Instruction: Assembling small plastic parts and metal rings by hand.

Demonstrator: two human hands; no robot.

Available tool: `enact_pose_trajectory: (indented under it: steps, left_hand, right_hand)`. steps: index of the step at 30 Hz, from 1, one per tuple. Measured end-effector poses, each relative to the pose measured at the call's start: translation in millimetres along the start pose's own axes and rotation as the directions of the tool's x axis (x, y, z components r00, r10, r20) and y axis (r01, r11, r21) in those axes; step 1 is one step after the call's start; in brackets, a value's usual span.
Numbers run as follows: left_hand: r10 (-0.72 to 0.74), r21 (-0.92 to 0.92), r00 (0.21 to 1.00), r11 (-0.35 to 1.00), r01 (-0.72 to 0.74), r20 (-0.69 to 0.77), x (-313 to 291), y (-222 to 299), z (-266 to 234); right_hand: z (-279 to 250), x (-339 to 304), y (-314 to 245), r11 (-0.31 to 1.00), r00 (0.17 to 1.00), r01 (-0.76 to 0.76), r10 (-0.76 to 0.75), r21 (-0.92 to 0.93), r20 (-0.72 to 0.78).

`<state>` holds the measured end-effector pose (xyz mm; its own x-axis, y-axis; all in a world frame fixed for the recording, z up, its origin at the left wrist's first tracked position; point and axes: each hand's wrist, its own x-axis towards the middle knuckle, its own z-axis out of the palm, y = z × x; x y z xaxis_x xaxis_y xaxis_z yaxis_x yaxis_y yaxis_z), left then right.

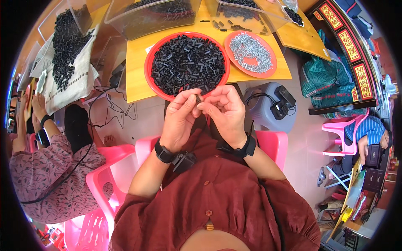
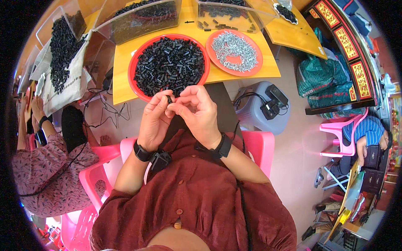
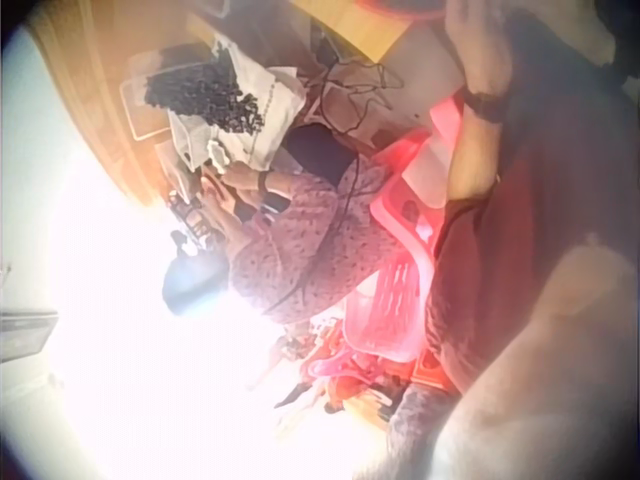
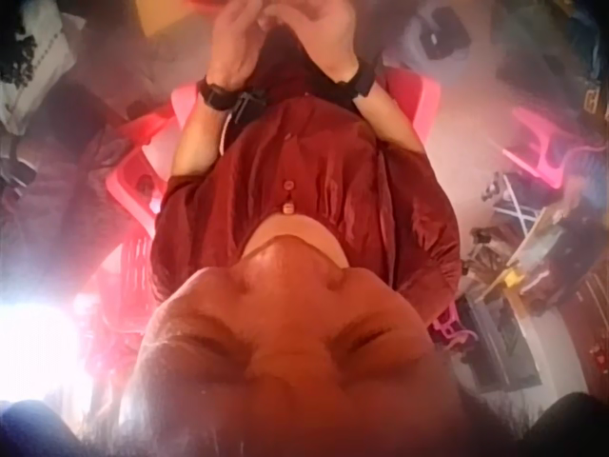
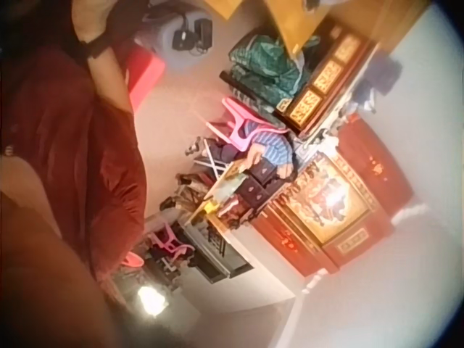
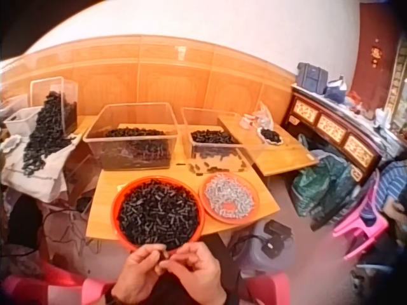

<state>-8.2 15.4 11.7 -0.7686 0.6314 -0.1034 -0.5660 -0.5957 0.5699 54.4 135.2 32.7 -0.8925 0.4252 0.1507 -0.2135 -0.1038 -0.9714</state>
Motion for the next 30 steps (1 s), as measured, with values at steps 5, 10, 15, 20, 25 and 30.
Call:
enact_pose_trajectory:
  steps: [5, 10, 15, 20, 25, 30]
  left_hand:
    - [-0.028, -0.044, 0.995, 0.998, 0.032, 0.094, 2, -2, -6]
    - [-0.055, -0.068, 0.995, 0.996, 0.062, 0.088, 1, 1, 0]
    - [-0.21, -0.13, 0.972, 0.966, 0.224, 0.109, -2, -3, 0]
    - [-0.253, -0.038, 0.964, 0.966, 0.256, 0.079, -3, -3, -1]
    - [-0.314, -0.035, 0.937, 0.946, 0.323, 0.152, -2, -1, -7]
    - [-0.328, 0.052, 0.936, 0.945, 0.324, 0.129, 0, 4, -3]
  right_hand:
    - [-7, 3, -11, 0.981, 0.995, 0.073, -0.059, -0.178, 0.08]
    - [-17, 11, -10, 0.635, 0.86, 0.51, -0.364, -0.579, 0.358]
    - [-17, 6, -14, 0.71, 0.898, 0.434, -0.288, -0.554, 0.333]
    - [-22, 5, -13, 0.717, 0.919, 0.386, -0.246, -0.58, 0.308]
    - [-22, 6, -19, 0.724, 0.924, 0.371, -0.223, -0.582, 0.312]
    - [-32, 17, -31, 0.698, 0.902, 0.387, -0.15, -0.603, 0.405]
